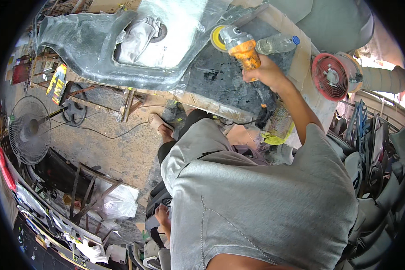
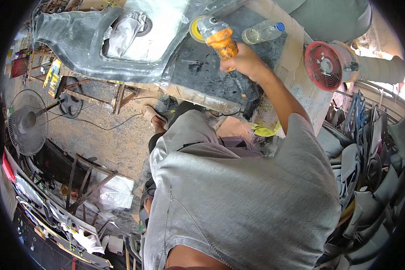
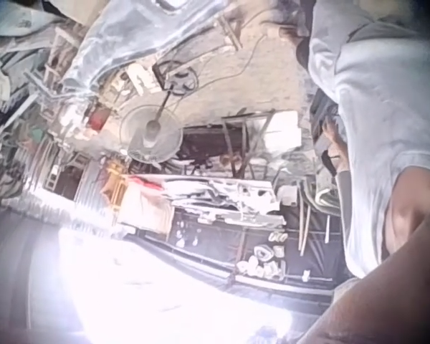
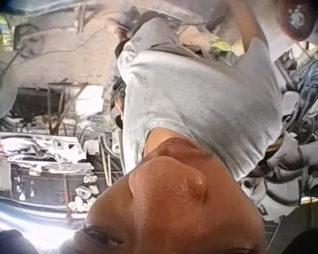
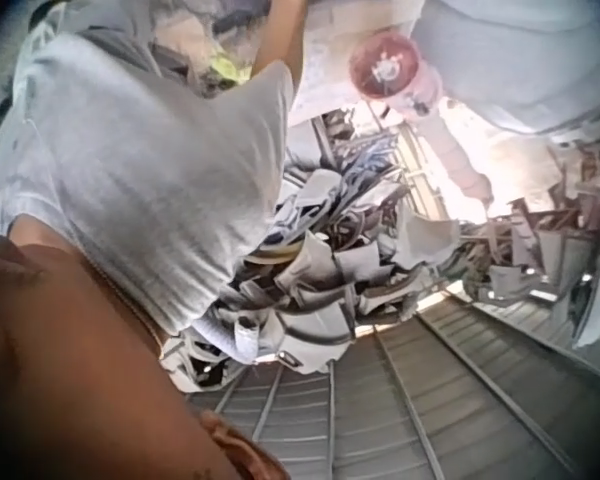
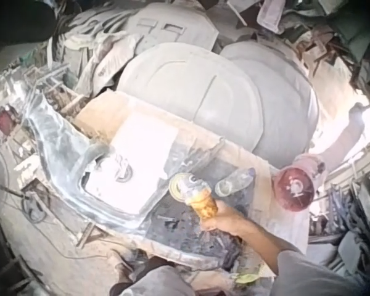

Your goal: Grinding and shaping a large composite automotive body panel using a power angle grinder.

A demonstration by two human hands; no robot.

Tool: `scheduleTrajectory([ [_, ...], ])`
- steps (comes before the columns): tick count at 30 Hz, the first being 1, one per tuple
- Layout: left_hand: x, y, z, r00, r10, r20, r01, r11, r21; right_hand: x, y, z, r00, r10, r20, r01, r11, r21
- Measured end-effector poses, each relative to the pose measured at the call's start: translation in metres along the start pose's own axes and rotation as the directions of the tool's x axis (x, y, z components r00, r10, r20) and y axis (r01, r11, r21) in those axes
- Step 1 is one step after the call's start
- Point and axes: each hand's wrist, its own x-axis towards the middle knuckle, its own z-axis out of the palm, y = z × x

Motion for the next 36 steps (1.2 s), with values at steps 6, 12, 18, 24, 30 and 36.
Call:
scheduleTrajectory([
  [6, -0.032, 0.081, 0.037, 0.976, -0.214, 0.046, 0.217, 0.93, -0.296, 0.012, -0.01, -0.051, 0.997, 0.082, 0.004, -0.082, 0.996, 0.034],
  [12, -0.044, 0.077, 0.047, 0.981, -0.186, 0.045, 0.191, 0.922, -0.336, 0.032, -0.033, -0.069, 0.967, 0.242, 0.076, -0.249, 0.964, 0.097],
  [18, -0.04, 0.095, 0.046, 0.974, -0.211, 0.081, 0.22, 0.798, -0.561, 0.016, -0.035, -0.06, 0.97, 0.22, 0.107, -0.232, 0.966, 0.112],
  [24, -0.035, 0.075, 0.041, 0.996, -0.055, 0.063, 0.065, 0.983, -0.17, 0.006, -0.029, -0.036, 0.967, 0.1, 0.233, -0.092, 0.995, -0.046],
  [30, -0.015, 0.038, 0.05, 0.986, -0.012, 0.168, 0.097, 0.857, -0.507, 0.0, -0.043, -0.024, 0.982, 0.155, 0.107, -0.15, 0.987, -0.051],
  [36, 0.009, -0.021, 0.043, 0.9, 0.436, 0.028, -0.431, 0.897, -0.101, 0.013, -0.043, -0.051, 0.96, 0.261, 0.1, -0.271, 0.957, 0.107],
])
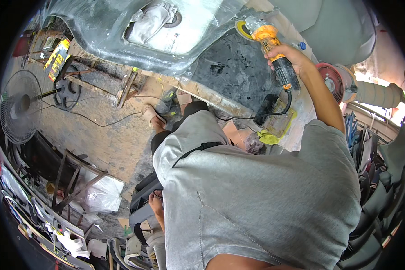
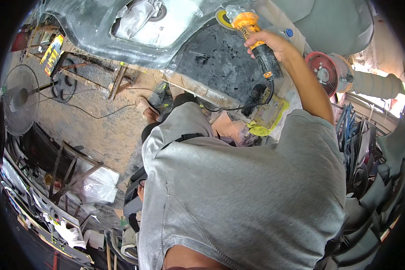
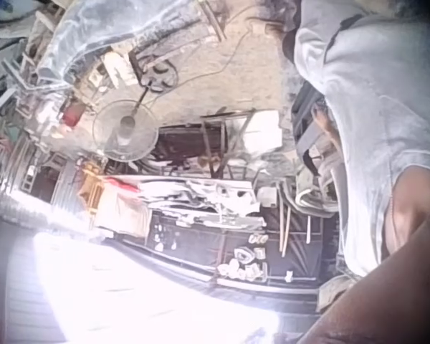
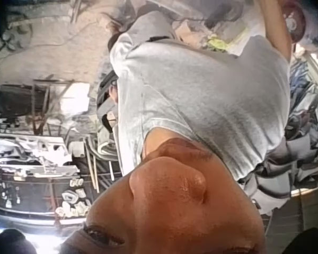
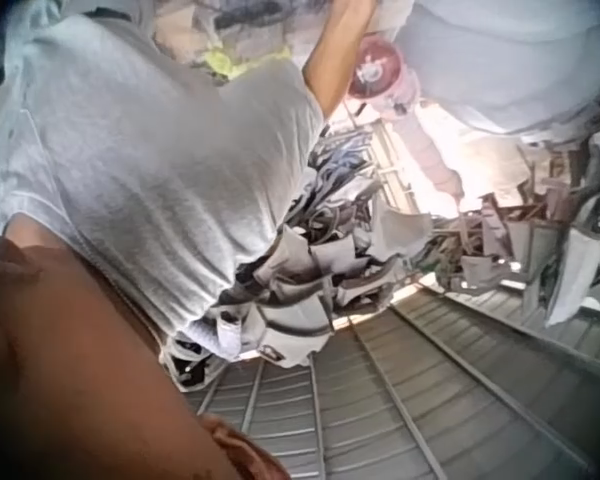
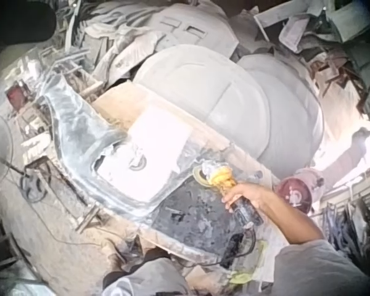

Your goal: Grinding and shaping a large composite automotive body panel using a power angle grinder.

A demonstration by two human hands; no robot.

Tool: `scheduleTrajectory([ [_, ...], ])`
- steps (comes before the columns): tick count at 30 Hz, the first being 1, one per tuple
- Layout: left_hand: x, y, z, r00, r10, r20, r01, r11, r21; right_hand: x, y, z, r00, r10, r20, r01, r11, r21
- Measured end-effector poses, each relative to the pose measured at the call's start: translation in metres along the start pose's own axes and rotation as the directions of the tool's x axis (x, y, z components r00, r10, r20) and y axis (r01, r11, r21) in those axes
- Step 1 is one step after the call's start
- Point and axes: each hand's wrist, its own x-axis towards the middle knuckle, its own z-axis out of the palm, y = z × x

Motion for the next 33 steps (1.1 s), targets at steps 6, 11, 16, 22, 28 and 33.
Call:
scheduleTrajectory([
  [6, 0.011, 0.058, 0.009, 0.934, -0.357, 0.026, 0.358, 0.934, -0.014, -0.01, 0.013, 0.048, 0.993, -0.119, -0.011, 0.116, 0.981, -0.156],
  [11, 0.04, 0.055, -0.003, 0.929, -0.37, 0.006, 0.357, 0.891, -0.282, -0.015, 0.045, 0.08, 0.965, -0.25, -0.085, 0.227, 0.95, -0.213],
  [16, 0.066, 0.07, -0.019, 0.897, -0.44, 0.031, 0.437, 0.874, -0.212, -0.001, 0.085, 0.116, 0.883, -0.431, -0.185, 0.28, 0.801, -0.53],
  [22, 0.085, 0.078, -0.041, 0.891, -0.452, 0.048, 0.447, 0.853, -0.267, -0.005, 0.112, 0.181, 0.866, -0.43, -0.257, 0.133, 0.692, -0.71],
  [28, 0.088, 0.069, -0.063, 0.867, -0.491, 0.083, 0.493, 0.823, -0.284, 0.003, 0.146, 0.214, 0.866, -0.423, -0.266, 0.076, 0.637, -0.767],
  [33, 0.093, 0.072, -0.069, 0.866, -0.494, 0.077, 0.499, 0.843, -0.201, 0.008, 0.153, 0.225, 0.861, -0.399, -0.316, 0.04, 0.671, -0.741],
])
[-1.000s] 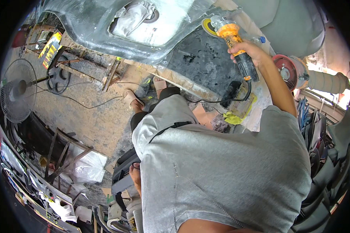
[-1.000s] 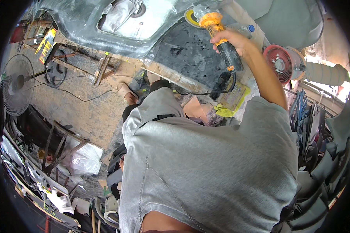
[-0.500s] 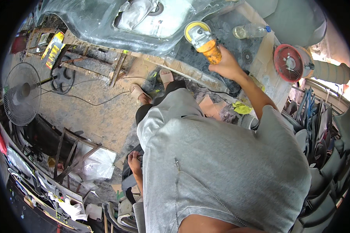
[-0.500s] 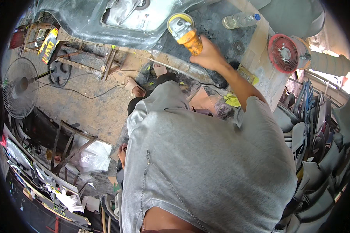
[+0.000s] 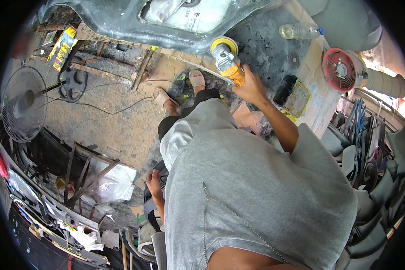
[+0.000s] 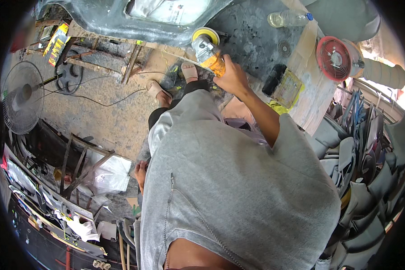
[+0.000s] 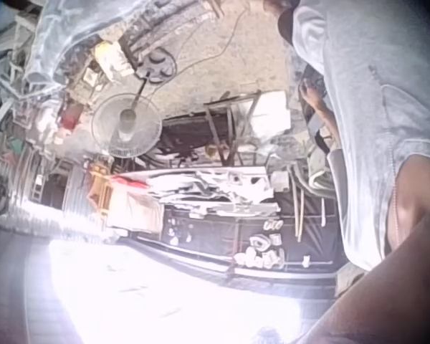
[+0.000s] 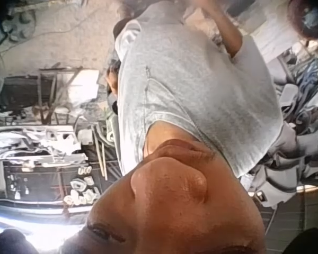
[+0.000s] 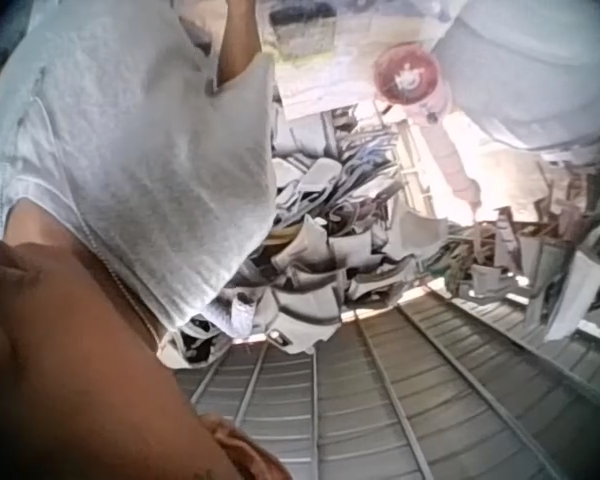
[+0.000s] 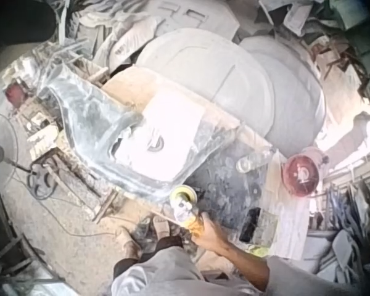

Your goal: Grinding and shaping a large composite automotive body panel using a power angle grinder.

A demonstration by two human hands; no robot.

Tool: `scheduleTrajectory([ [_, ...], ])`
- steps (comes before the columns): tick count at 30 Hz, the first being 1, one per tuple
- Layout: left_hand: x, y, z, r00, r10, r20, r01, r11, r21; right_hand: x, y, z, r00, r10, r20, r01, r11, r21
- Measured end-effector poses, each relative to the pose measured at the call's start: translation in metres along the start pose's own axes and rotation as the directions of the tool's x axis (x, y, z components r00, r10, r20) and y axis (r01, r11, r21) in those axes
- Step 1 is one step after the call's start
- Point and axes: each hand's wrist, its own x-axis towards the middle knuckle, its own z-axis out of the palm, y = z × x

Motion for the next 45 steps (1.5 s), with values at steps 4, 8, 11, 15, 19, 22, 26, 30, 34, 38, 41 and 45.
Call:
scheduleTrajectory([
  [4, 0.007, 0.003, -0.006, 0.999, 0.018, 0.031, -0.017, 1.0, -0.019, 0.001, -0.001, 0.009, 1.0, -0.002, 0.001, 0.002, 1.0, 0.003],
  [8, 0.009, 0.016, -0.005, 1.0, 0.004, -0.004, -0.004, 0.999, -0.032, -0.001, 0.0, 0.019, 1.0, -0.003, 0.007, 0.003, 1.0, 0.003],
  [11, 0.01, 0.015, -0.009, 1.0, 0.01, -0.003, -0.01, 1.0, -0.013, -0.005, -0.009, 0.023, 1.0, 0.002, 0.007, -0.002, 1.0, 0.029],
  [15, 0.004, 0.023, -0.001, 1.0, 0.011, -0.023, -0.01, 1.0, 0.025, -0.006, -0.011, 0.034, 1.0, -0.002, -0.015, 0.002, 1.0, 0.016],
  [19, 0.003, 0.021, -0.002, 1.0, -0.008, -0.022, 0.009, 0.998, 0.064, -0.002, -0.007, 0.044, 0.996, -0.07, -0.048, 0.072, 0.996, 0.06],
  [22, 0.004, 0.024, -0.002, 0.999, 0.026, -0.022, -0.026, 0.999, 0.026, 0.0, -0.002, 0.033, 0.998, 0.013, -0.056, -0.009, 0.998, 0.068],
  [26, 0.003, 0.027, 0.002, 0.998, 0.049, -0.049, -0.05, 0.999, -0.017, 0.007, -0.006, 0.001, 0.993, 0.015, -0.119, -0.006, 0.997, 0.076],
  [30, 0.01, 0.017, 0.001, 0.998, 0.051, -0.025, -0.05, 0.999, 0.017, 0.021, -0.012, -0.033, 0.994, 0.007, -0.11, -0.001, 0.999, 0.048],
  [34, 0.011, 0.018, 0.02, 0.996, 0.086, 0.008, -0.084, 0.991, -0.102, 0.022, -0.003, -0.039, 0.978, -0.058, -0.202, 0.064, 0.998, 0.024],
  [38, 0.01, 0.0, 0.032, 0.997, 0.073, 0.036, -0.071, 0.996, -0.06, 0.021, 0.004, -0.023, 0.997, -0.012, -0.071, 0.012, 1.0, 0.001],
  [41, -0.003, 0.004, 0.049, 0.997, 0.079, 0.016, -0.08, 0.996, 0.041, 0.021, 0.01, -0.023, 0.999, -0.008, -0.033, 0.009, 1.0, 0.03],
  [45, 0.0, 0.025, 0.051, 0.984, 0.078, 0.158, -0.094, 0.991, 0.1, 0.041, 0.036, -0.051, 0.988, -0.079, -0.135, 0.116, 0.95, 0.291],
])
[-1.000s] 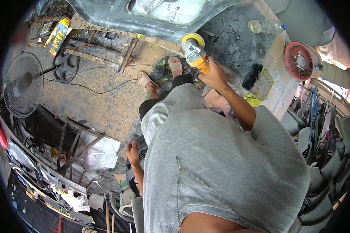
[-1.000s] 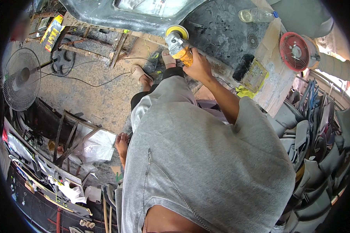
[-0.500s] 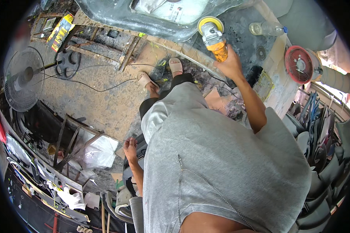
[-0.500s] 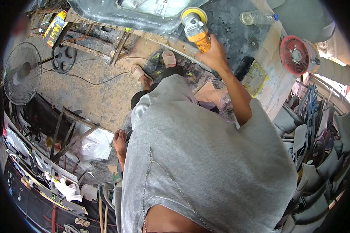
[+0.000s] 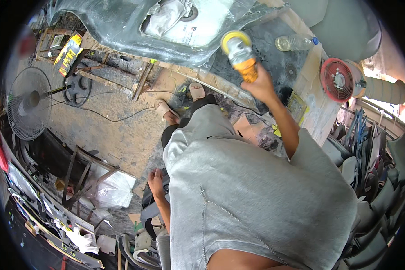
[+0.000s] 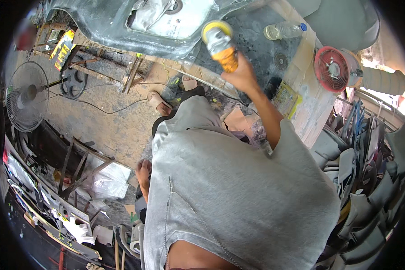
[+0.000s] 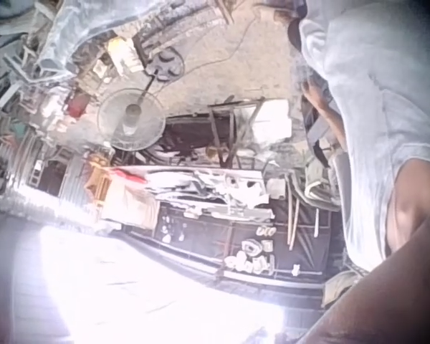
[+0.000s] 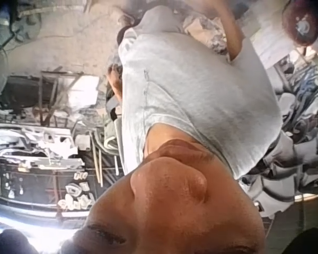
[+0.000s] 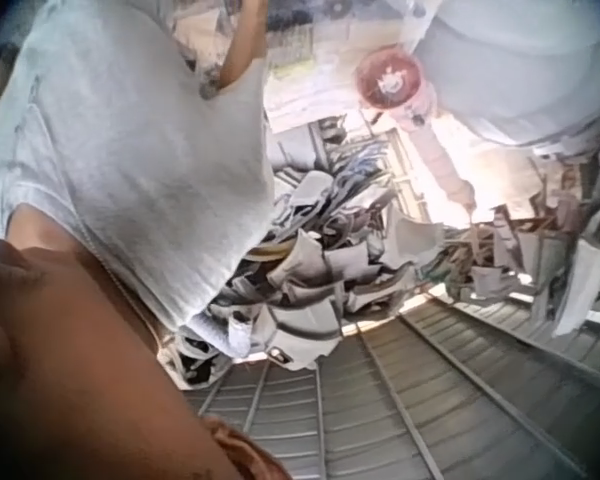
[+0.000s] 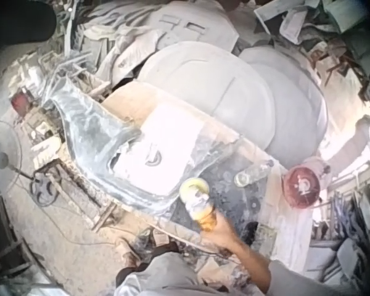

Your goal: Grinding and shaping a large composite automotive body panel using a power angle grinder.

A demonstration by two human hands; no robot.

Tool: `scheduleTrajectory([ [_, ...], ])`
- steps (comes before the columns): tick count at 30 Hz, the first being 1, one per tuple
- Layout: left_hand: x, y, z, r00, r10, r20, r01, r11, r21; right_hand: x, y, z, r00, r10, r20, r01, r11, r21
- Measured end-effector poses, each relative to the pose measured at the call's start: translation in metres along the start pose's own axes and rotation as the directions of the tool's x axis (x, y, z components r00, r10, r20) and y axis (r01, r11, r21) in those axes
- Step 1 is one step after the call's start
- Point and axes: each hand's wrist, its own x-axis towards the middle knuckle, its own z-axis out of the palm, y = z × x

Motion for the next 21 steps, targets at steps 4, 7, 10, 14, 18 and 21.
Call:
scheduleTrajectory([
  [4, -0.017, 0.128, 0.079, 0.943, 0.334, -0.001, -0.327, 0.923, 0.202, 0.014, -0.018, -0.04, 0.986, 0.164, 0.02, -0.147, 0.818, 0.556],
  [7, -0.048, 0.233, 0.172, 0.708, 0.607, 0.361, -0.695, 0.691, 0.202, 0.005, -0.045, -0.044, 0.989, 0.144, -0.042, -0.064, 0.656, 0.752],
  [10, -0.094, 0.308, 0.248, 0.259, 0.732, 0.63, -0.959, 0.115, 0.261, -0.005, -0.079, -0.033, 0.991, 0.093, -0.097, 0.031, 0.546, 0.837],
  [14, -0.087, 0.321, 0.272, 0.063, 0.718, 0.693, -0.962, -0.142, 0.234, -0.014, -0.098, -0.03, 0.985, 0.076, -0.154, 0.108, 0.424, 0.899],
  [18, -0.078, 0.318, 0.267, -0.053, 0.758, 0.65, -0.97, -0.195, 0.148, -0.025, -0.101, -0.026, 0.99, 0.031, -0.134, 0.113, 0.372, 0.921],
  [21, -0.066, 0.305, 0.259, -0.082, 0.771, 0.631, -0.959, -0.234, 0.162, -0.029, -0.097, -0.017, 0.996, -0.067, -0.063, 0.088, 0.478, 0.874],
])
